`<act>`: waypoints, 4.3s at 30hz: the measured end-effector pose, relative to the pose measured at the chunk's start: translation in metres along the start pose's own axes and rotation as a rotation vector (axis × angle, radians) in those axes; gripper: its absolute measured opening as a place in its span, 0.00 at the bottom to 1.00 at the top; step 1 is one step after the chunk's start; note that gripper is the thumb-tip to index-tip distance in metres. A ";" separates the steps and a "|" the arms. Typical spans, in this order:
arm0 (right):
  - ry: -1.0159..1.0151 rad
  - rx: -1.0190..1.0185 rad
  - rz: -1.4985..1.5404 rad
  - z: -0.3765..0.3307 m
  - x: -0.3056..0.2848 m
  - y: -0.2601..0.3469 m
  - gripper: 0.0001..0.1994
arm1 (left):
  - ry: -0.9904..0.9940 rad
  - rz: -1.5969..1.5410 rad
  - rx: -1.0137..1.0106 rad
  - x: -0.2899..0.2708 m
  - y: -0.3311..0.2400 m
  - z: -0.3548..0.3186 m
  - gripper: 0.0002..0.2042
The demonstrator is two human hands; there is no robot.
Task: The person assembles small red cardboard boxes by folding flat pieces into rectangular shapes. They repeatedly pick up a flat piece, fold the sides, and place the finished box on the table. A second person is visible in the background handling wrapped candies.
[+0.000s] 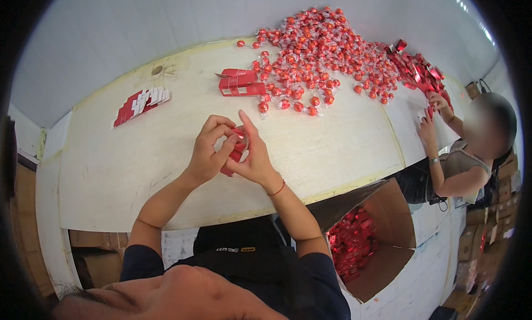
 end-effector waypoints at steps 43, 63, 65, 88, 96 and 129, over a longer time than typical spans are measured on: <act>0.000 0.058 0.369 0.000 -0.026 0.028 0.25 | 0.321 0.131 0.007 -0.008 -0.012 -0.007 0.25; 0.215 0.116 0.280 0.009 -0.033 0.029 0.33 | 0.272 0.250 0.134 -0.006 -0.010 -0.009 0.28; 0.150 0.196 0.390 0.005 -0.027 0.028 0.36 | 0.301 0.252 0.181 -0.005 -0.011 -0.010 0.27; -0.439 -0.032 0.673 0.002 -0.039 0.012 0.14 | 0.153 0.148 0.038 -0.003 -0.005 -0.002 0.30; -0.123 -0.144 0.267 0.002 -0.023 0.029 0.22 | 0.357 -0.422 -0.278 -0.020 0.021 0.007 0.28; 0.035 -0.072 0.518 0.001 -0.021 0.025 0.11 | 0.251 0.115 0.078 -0.024 -0.012 0.002 0.26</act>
Point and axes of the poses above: each hand's wrist, its own z-axis towards the middle knuckle, its own x-axis out of the palm, y = z × x, the point moved 3 cm from there along z, towards the middle knuckle, and after that the axes turned 15 degrees about z, right-handed, at the moved point
